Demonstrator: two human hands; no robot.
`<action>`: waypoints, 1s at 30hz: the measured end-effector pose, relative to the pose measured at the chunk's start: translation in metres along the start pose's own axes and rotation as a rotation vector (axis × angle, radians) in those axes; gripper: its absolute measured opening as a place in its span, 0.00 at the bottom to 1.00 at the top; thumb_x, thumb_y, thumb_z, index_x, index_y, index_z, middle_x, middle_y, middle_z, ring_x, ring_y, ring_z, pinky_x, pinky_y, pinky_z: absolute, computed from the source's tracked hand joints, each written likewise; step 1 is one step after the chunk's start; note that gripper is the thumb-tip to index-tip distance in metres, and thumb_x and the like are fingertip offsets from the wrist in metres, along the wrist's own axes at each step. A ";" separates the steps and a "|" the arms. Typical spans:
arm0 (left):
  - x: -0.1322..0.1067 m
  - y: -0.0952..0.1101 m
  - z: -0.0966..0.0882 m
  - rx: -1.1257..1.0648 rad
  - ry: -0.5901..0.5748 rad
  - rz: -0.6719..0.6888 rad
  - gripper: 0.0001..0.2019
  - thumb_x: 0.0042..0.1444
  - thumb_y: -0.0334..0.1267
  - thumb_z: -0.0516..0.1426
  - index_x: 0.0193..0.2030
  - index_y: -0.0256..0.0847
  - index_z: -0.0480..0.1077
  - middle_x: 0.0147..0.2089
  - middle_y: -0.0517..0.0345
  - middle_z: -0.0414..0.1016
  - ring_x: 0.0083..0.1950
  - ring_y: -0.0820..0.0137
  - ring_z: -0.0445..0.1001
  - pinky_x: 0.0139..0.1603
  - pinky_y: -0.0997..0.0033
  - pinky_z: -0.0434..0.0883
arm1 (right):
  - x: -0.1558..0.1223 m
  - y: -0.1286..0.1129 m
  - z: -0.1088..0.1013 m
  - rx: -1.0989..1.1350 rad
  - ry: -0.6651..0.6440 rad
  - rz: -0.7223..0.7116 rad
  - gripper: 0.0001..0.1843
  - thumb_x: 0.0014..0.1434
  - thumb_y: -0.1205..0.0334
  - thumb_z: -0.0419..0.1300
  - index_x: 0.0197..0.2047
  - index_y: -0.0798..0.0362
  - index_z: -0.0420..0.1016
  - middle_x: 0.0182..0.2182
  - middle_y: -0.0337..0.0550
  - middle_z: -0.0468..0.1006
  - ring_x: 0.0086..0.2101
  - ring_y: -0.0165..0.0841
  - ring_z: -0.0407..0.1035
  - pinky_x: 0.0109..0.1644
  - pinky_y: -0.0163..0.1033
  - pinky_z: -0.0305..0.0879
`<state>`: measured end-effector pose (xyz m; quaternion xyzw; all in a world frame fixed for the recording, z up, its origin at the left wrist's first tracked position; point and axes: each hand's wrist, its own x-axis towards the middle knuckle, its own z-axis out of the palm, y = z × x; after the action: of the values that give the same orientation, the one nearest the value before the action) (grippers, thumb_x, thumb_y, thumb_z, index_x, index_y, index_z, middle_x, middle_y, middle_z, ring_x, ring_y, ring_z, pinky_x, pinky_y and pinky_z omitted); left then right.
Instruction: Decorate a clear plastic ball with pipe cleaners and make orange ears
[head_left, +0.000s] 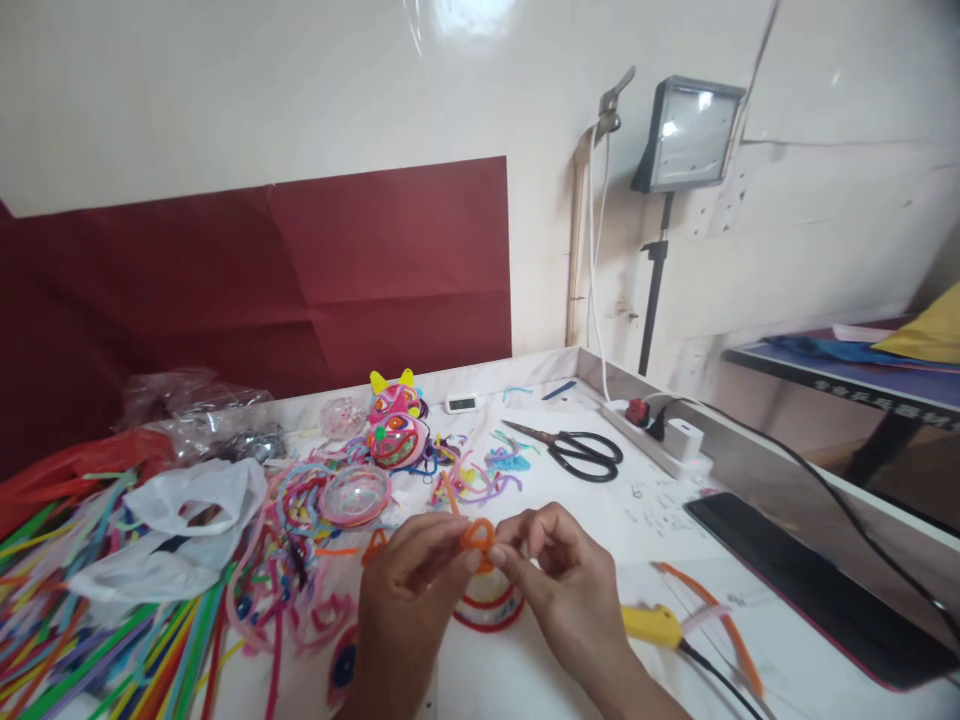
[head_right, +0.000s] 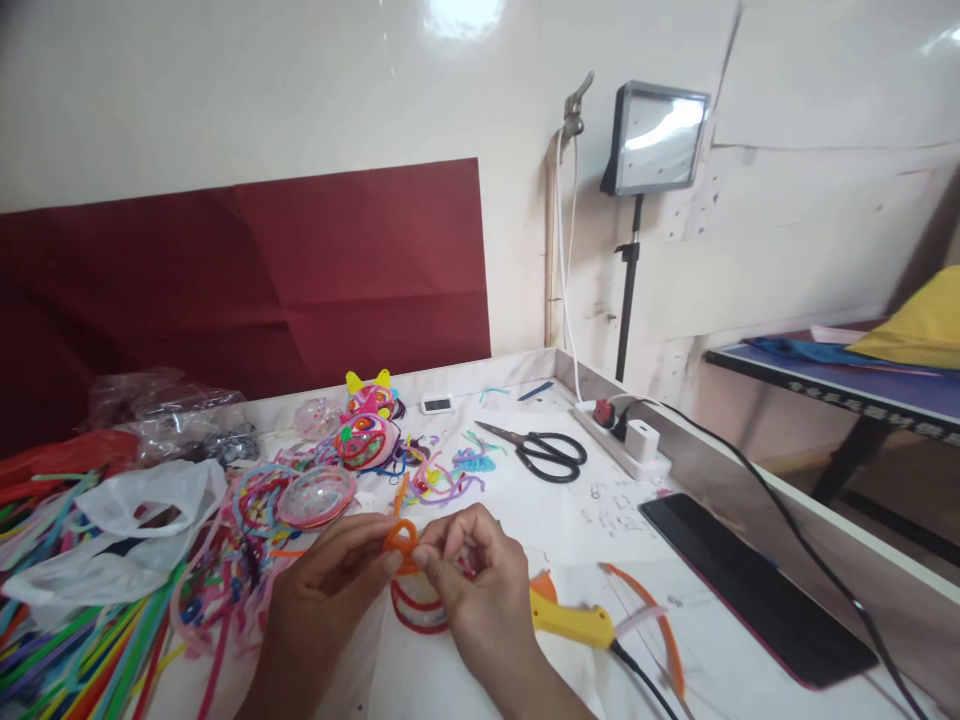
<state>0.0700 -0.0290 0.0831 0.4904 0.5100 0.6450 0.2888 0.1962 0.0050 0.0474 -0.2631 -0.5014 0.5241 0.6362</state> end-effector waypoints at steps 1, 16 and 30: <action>-0.001 0.000 0.001 -0.002 0.014 -0.009 0.06 0.37 0.35 0.68 0.27 0.44 0.80 0.34 0.54 0.79 0.38 0.63 0.77 0.38 0.74 0.76 | 0.000 0.000 0.000 -0.002 0.001 -0.003 0.16 0.48 0.66 0.67 0.24 0.50 0.60 0.25 0.39 0.77 0.28 0.32 0.69 0.32 0.36 0.64; -0.011 -0.009 0.009 -0.080 0.173 -0.137 0.12 0.39 0.38 0.68 0.35 0.45 0.80 0.39 0.57 0.83 0.44 0.60 0.79 0.45 0.69 0.76 | -0.002 0.002 0.002 -0.054 0.024 -0.084 0.16 0.50 0.67 0.66 0.23 0.49 0.59 0.25 0.39 0.77 0.28 0.32 0.69 0.30 0.35 0.64; -0.020 0.002 -0.002 -0.204 0.160 0.014 0.10 0.40 0.37 0.68 0.33 0.44 0.80 0.34 0.57 0.84 0.34 0.64 0.81 0.35 0.75 0.78 | -0.010 -0.020 0.021 -0.027 0.020 -0.186 0.16 0.48 0.70 0.66 0.22 0.50 0.60 0.25 0.40 0.77 0.27 0.32 0.68 0.29 0.36 0.63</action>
<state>0.0753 -0.0484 0.0786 0.4091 0.4597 0.7326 0.2908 0.1859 -0.0145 0.0680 -0.2292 -0.5244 0.4534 0.6833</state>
